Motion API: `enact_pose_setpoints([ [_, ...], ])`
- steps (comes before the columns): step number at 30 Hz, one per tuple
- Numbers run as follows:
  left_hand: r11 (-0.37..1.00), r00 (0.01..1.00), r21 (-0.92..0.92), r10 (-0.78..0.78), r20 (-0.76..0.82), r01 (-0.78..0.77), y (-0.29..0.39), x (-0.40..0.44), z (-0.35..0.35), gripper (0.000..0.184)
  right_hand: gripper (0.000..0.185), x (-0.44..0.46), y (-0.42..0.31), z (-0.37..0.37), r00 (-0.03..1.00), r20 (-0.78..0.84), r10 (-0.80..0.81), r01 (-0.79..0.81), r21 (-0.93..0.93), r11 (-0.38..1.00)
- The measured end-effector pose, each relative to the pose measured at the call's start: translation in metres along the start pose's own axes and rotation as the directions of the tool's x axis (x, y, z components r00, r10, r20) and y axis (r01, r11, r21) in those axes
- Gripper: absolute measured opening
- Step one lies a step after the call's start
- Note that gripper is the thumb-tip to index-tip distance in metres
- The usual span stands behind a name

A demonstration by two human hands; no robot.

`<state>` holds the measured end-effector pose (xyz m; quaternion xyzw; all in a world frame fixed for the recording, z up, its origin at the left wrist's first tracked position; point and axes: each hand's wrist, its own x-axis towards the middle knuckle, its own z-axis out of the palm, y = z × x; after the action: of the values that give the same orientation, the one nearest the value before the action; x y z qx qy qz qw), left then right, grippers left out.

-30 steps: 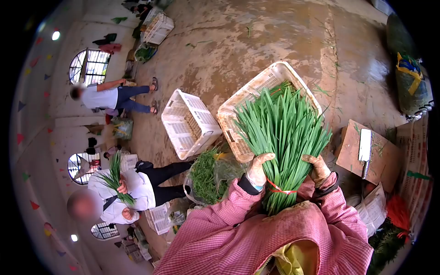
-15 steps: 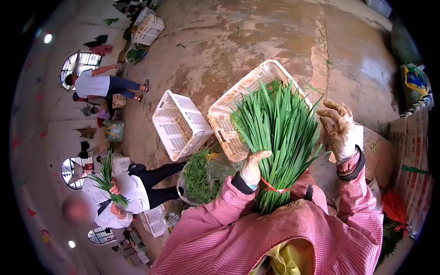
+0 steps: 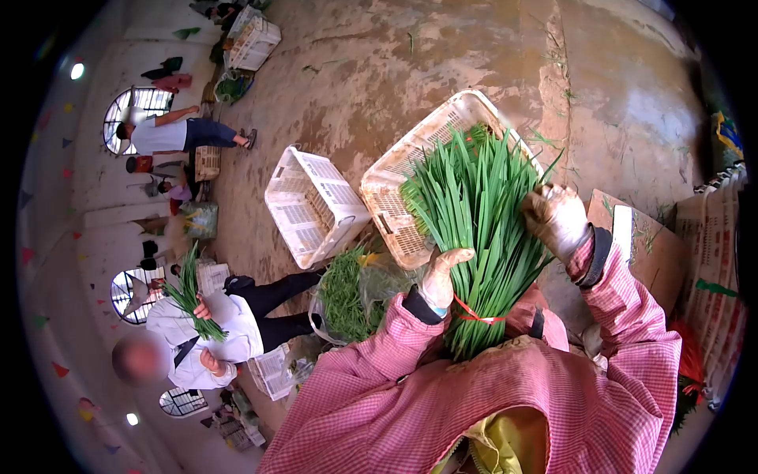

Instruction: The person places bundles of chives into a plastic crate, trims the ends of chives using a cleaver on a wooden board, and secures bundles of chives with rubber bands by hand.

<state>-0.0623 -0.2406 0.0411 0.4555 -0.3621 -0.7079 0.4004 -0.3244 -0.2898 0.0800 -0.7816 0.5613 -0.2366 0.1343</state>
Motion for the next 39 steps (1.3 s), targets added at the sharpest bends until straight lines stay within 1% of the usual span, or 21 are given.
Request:
enact_pose_setpoints([
  [3, 0.999, 1.0, -0.05, -0.002, -0.014, 0.002, 0.006, -0.001, 0.005, 0.032, 0.021, -0.052, 0.09, 0.011, 0.844, -0.182, 0.504, -0.508, 0.025, 0.861],
  [4, 0.999, 0.998, -0.042, -0.035, -0.043, 0.033, 0.008, 0.002, 0.005, 0.031, 0.049, -0.081, 0.096, 0.017, 0.767, -0.276, 0.58, -0.634, -0.185, 0.751],
  [5, 0.997, 0.995, -0.028, -0.067, -0.071, 0.065, 0.011, 0.005, 0.002, 0.031, 0.078, -0.101, 0.079, 0.013, 0.698, -0.076, 0.712, -0.701, -0.277, 0.657],
  [6, 0.997, 0.997, -0.059, -0.047, -0.061, 0.044, 0.008, 0.009, -0.005, 0.028, 0.097, -0.14, 0.077, 0.04, 0.751, 0.073, 0.657, -0.659, 0.025, 0.751],
  [7, 0.965, 0.979, -0.214, -0.176, -0.104, 0.151, 0.003, 0.017, -0.01, 0.023, 0.108, -0.147, 0.032, 0.04, 0.806, 0.212, 0.553, -0.53, 0.674, 0.515],
  [8, 0.966, 0.975, -0.204, -0.184, -0.125, 0.156, 0.002, 0.025, -0.005, 0.021, 0.105, -0.152, 0.002, 0.059, 0.694, 0.53, 0.488, -0.641, 0.763, 0.083],
  [10, 0.958, 0.969, -0.233, -0.203, -0.144, 0.166, 0.023, 0.037, 0.031, 0.015, 0.089, -0.133, -0.048, 0.098, 0.8, 0.529, 0.282, -0.463, 0.844, -0.271],
  [13, 0.995, 0.995, 0.009, -0.098, 0.016, 0.098, 0.056, 0.046, 0.049, 0.058, 0.07, -0.078, -0.075, 0.06, 0.716, 0.664, 0.213, -0.368, 0.619, -0.694],
  [15, 0.977, 0.965, 0.056, -0.193, -0.18, 0.206, 0.068, 0.027, 0.027, 0.076, 0.063, -0.076, -0.071, 0.06, 0.734, 0.633, 0.247, -0.329, 0.649, -0.686],
  [17, 0.924, 0.92, 0.065, -0.382, 0.087, 0.377, 0.061, 0.028, -0.005, 0.076, 0.062, -0.08, -0.066, 0.066, 0.819, 0.555, 0.143, -0.331, 0.662, -0.672],
  [18, 0.884, 0.871, 0.036, -0.465, 0.159, 0.466, 0.038, 0.034, -0.024, 0.066, 0.063, -0.092, -0.064, 0.098, 0.811, 0.581, 0.069, -0.393, 0.629, -0.671],
  [19, 0.942, 0.934, 0.031, -0.336, 0.124, 0.335, 0.036, 0.034, -0.001, 0.051, 0.069, -0.091, -0.068, 0.097, 0.808, 0.589, -0.009, -0.454, 0.612, -0.647],
  [21, 0.964, 0.959, -0.012, -0.264, -0.104, 0.264, 0.026, 0.04, 0.008, 0.035, 0.073, -0.094, -0.079, 0.102, 0.783, 0.615, -0.094, -0.535, 0.589, -0.606],
  [22, 0.83, 0.873, -0.272, -0.471, 0.126, 0.487, 0.027, 0.048, 0.003, 0.028, 0.077, -0.092, -0.08, 0.101, 0.804, 0.583, -0.117, -0.537, 0.627, -0.564],
  [23, 0.783, 0.858, -0.352, -0.472, 0.201, 0.513, 0.024, 0.048, 0.004, 0.027, 0.08, -0.09, -0.074, 0.097, 0.824, 0.565, -0.035, -0.526, 0.743, -0.413],
  [25, 0.856, 0.895, -0.263, -0.437, 0.095, 0.446, 0.017, 0.046, 0.008, 0.028, 0.084, -0.08, -0.071, 0.076, 0.8, 0.588, 0.119, -0.387, 0.658, -0.646],
  [27, 0.967, 0.958, -0.007, -0.253, -0.136, 0.254, 0.012, 0.032, 0.021, 0.033, 0.078, -0.065, -0.065, 0.069, 0.808, 0.527, 0.263, -0.403, 0.82, -0.407],
  [30, 0.953, 0.954, -0.136, -0.286, -0.095, 0.272, 0.025, 0.025, 0.035, 0.035, 0.06, -0.059, -0.072, 0.063, 0.716, 0.574, 0.398, -0.462, 0.816, -0.346],
  [31, 0.916, 0.942, -0.259, -0.33, -0.056, 0.305, 0.028, 0.024, 0.031, 0.034, 0.051, -0.065, -0.076, 0.072, 0.759, 0.462, 0.46, -0.234, 0.852, -0.469],
  [34, 0.923, 0.902, -0.237, -0.358, -0.24, 0.304, 0.013, 0.013, 0.007, 0.033, 0.043, -0.076, -0.078, 0.063, 0.806, 0.447, 0.387, -0.135, 0.776, -0.616],
  [39, 0.8, 0.884, -0.425, -0.468, -0.002, 0.423, 0.026, 0.013, 0.018, 0.031, 0.051, -0.077, -0.064, 0.063, 0.835, 0.453, 0.312, -0.23, 0.804, -0.548],
])
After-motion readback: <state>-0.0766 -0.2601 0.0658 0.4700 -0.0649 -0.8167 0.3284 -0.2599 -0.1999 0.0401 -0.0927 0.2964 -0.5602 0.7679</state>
